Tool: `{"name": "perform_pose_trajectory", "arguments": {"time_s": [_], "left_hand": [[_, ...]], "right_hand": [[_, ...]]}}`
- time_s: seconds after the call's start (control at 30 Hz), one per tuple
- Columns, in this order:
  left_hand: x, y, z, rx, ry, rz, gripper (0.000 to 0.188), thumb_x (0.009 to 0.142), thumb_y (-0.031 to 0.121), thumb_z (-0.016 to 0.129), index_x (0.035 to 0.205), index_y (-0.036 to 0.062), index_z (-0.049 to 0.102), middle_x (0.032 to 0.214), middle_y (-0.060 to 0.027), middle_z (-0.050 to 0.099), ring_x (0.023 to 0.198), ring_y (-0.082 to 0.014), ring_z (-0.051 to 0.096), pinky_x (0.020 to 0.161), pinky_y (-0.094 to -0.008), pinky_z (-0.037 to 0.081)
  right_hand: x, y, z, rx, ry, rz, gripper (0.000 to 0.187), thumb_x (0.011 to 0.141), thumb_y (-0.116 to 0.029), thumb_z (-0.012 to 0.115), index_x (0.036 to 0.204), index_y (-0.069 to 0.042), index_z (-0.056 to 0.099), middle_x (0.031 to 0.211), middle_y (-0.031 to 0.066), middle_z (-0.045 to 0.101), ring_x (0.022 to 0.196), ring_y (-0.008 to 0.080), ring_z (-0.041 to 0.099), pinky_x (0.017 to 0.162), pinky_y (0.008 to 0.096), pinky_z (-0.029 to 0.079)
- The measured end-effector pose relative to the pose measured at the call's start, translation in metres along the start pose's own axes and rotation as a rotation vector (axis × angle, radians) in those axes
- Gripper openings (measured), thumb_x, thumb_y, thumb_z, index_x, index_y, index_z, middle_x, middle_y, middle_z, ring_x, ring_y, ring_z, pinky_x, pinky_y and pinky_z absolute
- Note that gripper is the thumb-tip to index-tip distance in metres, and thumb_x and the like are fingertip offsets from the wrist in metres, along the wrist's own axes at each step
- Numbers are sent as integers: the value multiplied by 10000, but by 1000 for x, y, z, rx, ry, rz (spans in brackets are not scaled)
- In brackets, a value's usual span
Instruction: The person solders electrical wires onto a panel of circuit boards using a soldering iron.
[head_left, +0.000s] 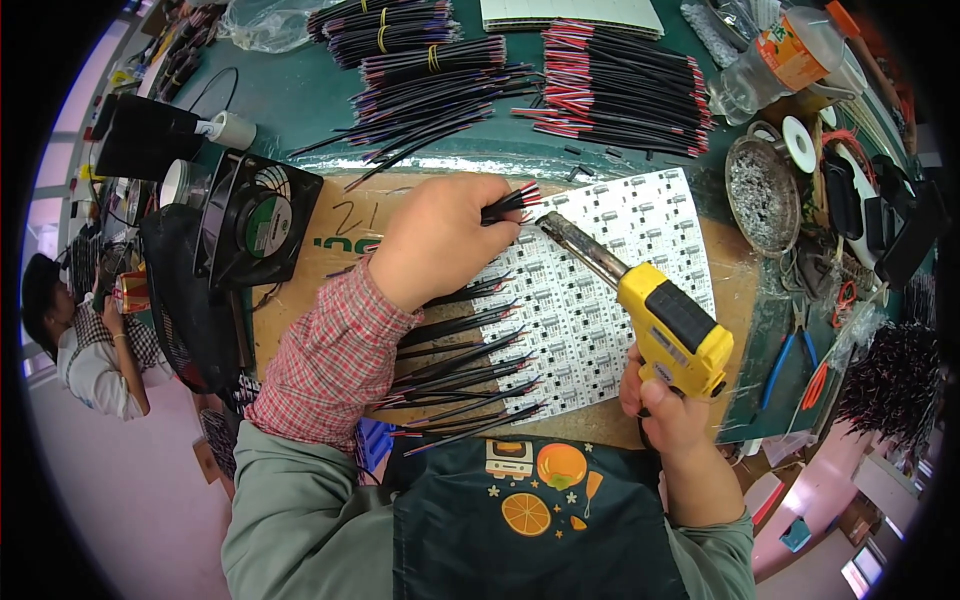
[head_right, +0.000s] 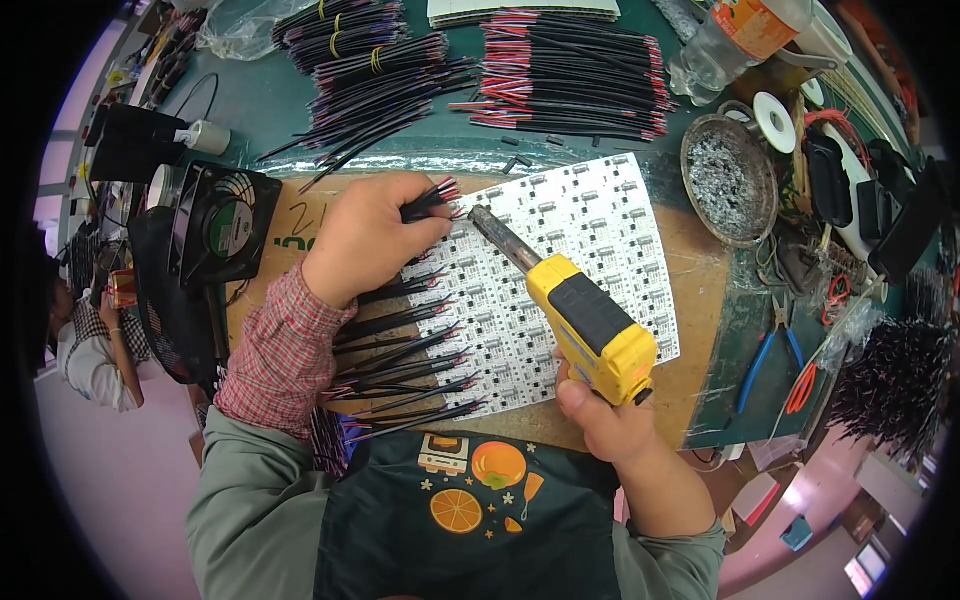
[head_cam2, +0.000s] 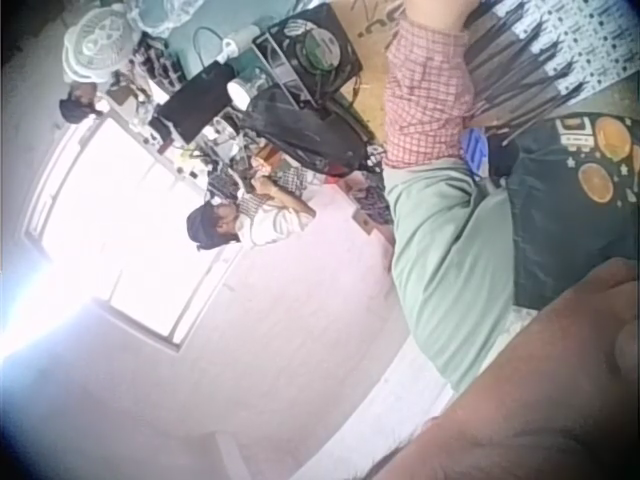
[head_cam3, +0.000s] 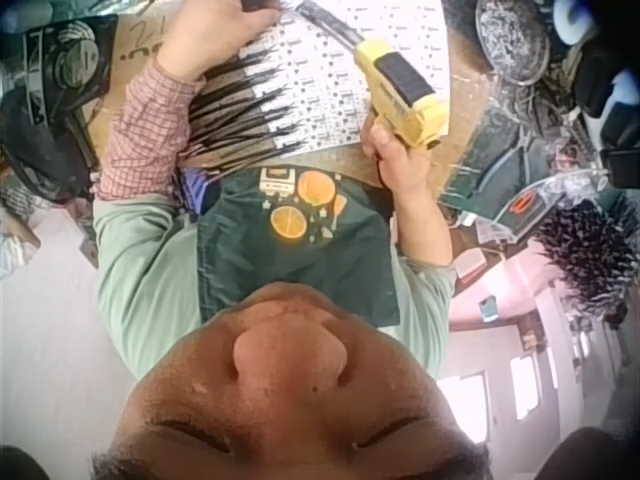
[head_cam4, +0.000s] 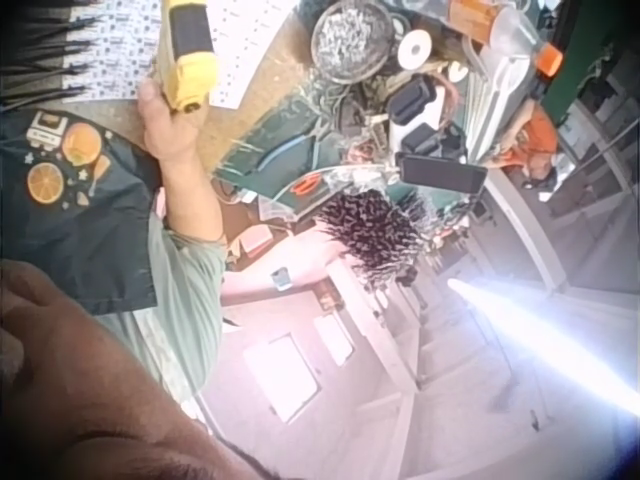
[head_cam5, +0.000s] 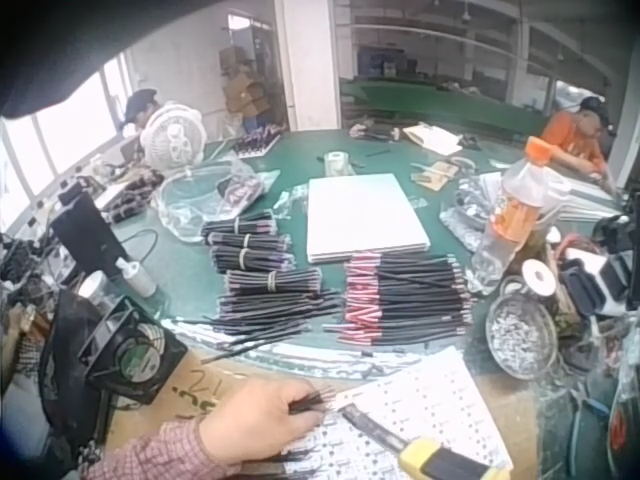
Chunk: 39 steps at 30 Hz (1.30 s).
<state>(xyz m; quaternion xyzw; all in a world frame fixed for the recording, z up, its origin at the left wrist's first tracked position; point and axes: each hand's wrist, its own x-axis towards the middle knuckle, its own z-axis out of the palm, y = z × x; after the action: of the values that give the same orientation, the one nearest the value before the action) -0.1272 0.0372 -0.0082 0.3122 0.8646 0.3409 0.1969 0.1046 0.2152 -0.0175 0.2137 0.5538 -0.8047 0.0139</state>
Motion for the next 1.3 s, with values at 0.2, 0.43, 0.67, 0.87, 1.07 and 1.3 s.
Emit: {"name": "perform_pose_trajectory", "arguments": {"time_s": [0.2,0.43,0.67,0.87,1.07,1.3], "left_hand": [[0,-1,0,22,0,30,168,771,145,696,881,20,672,824,-116,672,755,-257,652,698,-337,505],[0,-1,0,41,18,93,204,793,178,695,899,9,655,778,-108,658,706,-241,634,666,-341,494],[-2,-3,-7,-186,-21,36,231,912,210,580,938,-18,556,760,-173,577,703,-354,561,650,-399,454],[-13,10,-10,63,316,353,181,896,146,617,983,-11,589,855,-158,580,778,-341,568,693,-386,460],[-37,39,-18,35,302,333,185,866,114,638,1005,-5,611,894,-164,611,821,-361,588,715,-406,474],[-31,20,3,88,66,99,240,824,166,668,985,4,596,850,-193,627,795,-375,617,693,-423,482]], "right_hand": [[2,-1,2,-57,51,-5,631,772,-325,711,1220,50,473,653,46,483,534,124,472,479,247,397],[-1,4,-1,19,33,-8,760,759,-352,721,1321,51,405,669,38,474,537,114,451,488,236,383],[0,4,1,57,44,-42,751,766,-339,721,1320,53,398,661,41,473,531,117,452,487,237,382],[2,2,3,52,33,-40,752,768,-343,721,1310,67,398,653,42,474,517,118,454,479,238,382],[2,2,1,44,37,-40,752,768,-346,716,1310,66,398,654,42,471,515,118,453,480,240,383],[1,1,1,35,31,-14,726,769,-308,693,1319,61,396,660,42,472,532,117,453,498,249,392]]}}
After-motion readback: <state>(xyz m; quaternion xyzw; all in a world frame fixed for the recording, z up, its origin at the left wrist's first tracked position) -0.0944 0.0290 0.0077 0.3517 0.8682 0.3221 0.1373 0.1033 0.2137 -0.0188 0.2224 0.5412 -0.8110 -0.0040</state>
